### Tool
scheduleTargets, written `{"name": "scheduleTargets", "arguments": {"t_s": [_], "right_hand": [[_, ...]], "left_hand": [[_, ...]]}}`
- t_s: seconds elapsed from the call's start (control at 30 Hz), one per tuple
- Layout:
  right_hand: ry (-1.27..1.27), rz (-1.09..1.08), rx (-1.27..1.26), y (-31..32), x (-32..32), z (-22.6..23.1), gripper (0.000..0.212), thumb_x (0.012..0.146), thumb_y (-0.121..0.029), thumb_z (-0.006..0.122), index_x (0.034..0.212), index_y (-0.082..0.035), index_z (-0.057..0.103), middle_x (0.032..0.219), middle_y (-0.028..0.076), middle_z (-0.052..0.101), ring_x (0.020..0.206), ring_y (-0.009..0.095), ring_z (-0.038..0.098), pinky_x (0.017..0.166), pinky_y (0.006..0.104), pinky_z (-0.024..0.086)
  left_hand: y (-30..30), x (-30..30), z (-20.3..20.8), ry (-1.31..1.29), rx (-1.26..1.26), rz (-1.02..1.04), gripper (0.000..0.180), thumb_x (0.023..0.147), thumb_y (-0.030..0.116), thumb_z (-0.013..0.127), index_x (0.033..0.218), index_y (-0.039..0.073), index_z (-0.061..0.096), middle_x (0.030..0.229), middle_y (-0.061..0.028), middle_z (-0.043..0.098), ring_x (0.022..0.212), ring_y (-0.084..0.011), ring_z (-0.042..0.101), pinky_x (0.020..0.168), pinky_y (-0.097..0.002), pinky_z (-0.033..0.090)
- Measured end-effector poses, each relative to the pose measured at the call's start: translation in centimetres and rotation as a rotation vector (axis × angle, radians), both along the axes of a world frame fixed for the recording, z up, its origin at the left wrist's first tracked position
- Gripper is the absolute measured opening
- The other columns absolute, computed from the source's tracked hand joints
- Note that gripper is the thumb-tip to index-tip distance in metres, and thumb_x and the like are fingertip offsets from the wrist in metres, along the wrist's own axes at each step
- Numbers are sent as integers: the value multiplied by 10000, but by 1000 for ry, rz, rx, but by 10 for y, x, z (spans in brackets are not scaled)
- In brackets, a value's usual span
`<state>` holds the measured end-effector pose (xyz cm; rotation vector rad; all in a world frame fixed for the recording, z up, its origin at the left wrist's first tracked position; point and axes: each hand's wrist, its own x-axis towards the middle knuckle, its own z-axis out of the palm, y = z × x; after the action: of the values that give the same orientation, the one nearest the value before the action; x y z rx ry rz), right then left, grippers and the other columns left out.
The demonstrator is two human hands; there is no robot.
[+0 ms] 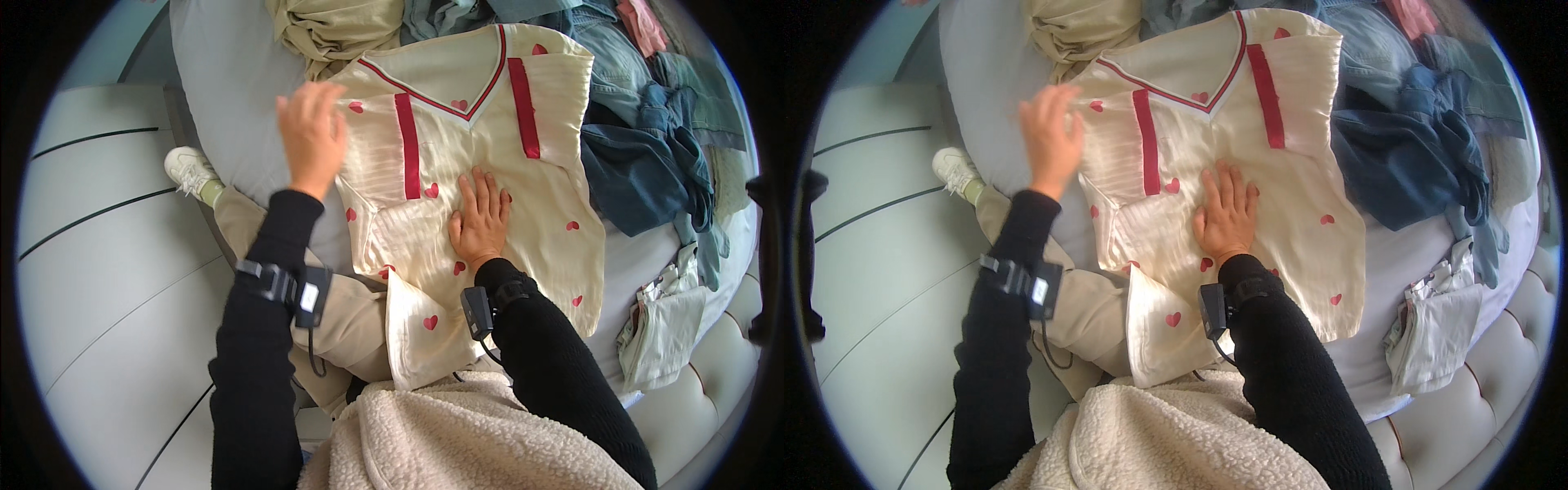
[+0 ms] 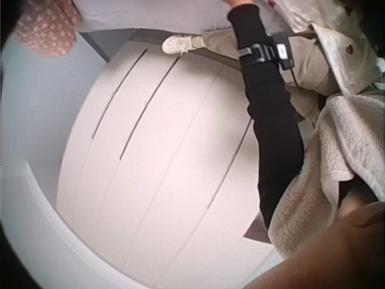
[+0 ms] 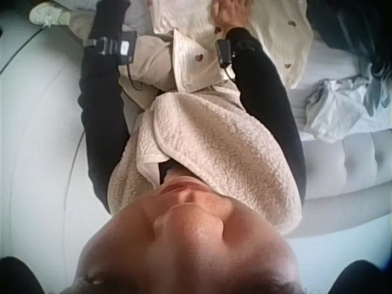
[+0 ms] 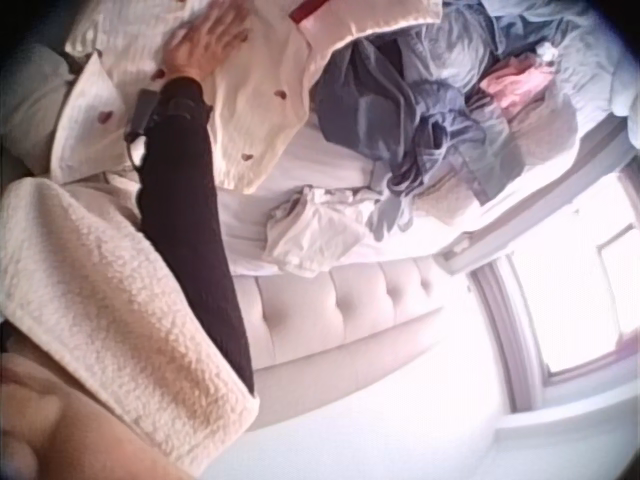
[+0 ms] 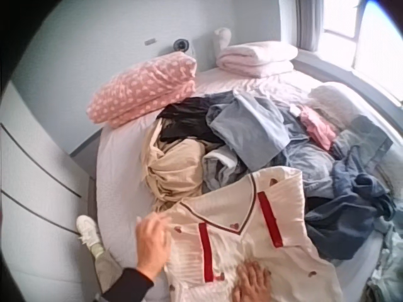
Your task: The person folds several pieces of clothing on a bed. They handle a white garment, a cream top with red hearts, a white t-shirt with text, and beige pants, folding each item and placing it aside.
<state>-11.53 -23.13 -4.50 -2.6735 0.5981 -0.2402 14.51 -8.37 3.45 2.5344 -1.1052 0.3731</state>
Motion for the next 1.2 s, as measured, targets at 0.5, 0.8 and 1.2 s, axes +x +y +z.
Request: {"name": "scheduleTargets", "arguments": {"t_s": [0.5,0.8,1.2], "right_hand": [[49,-11,52,0,0,2,653,767,-217,568,1402,-156,429,1524,91,325,1419,289,275,1147,520,187],[67,-3,66,-2,0,1,683,752,-234,568,1415,-167,416,1526,98,323,1421,299,267,1146,533,179],[19,-11,76,-3,0,2,655,749,-211,575,1387,-145,440,1509,107,341,1395,319,304,1128,543,215]], "left_hand": [[-23,-53,-26,159,108,-181,491,906,369,572,1346,154,540,1468,-64,444,1381,-306,353,1118,-612,128],[-177,-58,-12,438,-293,-496,428,835,239,671,1234,91,621,1405,-142,495,1336,-369,393,1108,-457,312],[-34,-66,30,584,-197,-340,344,820,114,669,1161,67,655,1410,-167,478,1325,-363,413,1094,-430,332]]}}
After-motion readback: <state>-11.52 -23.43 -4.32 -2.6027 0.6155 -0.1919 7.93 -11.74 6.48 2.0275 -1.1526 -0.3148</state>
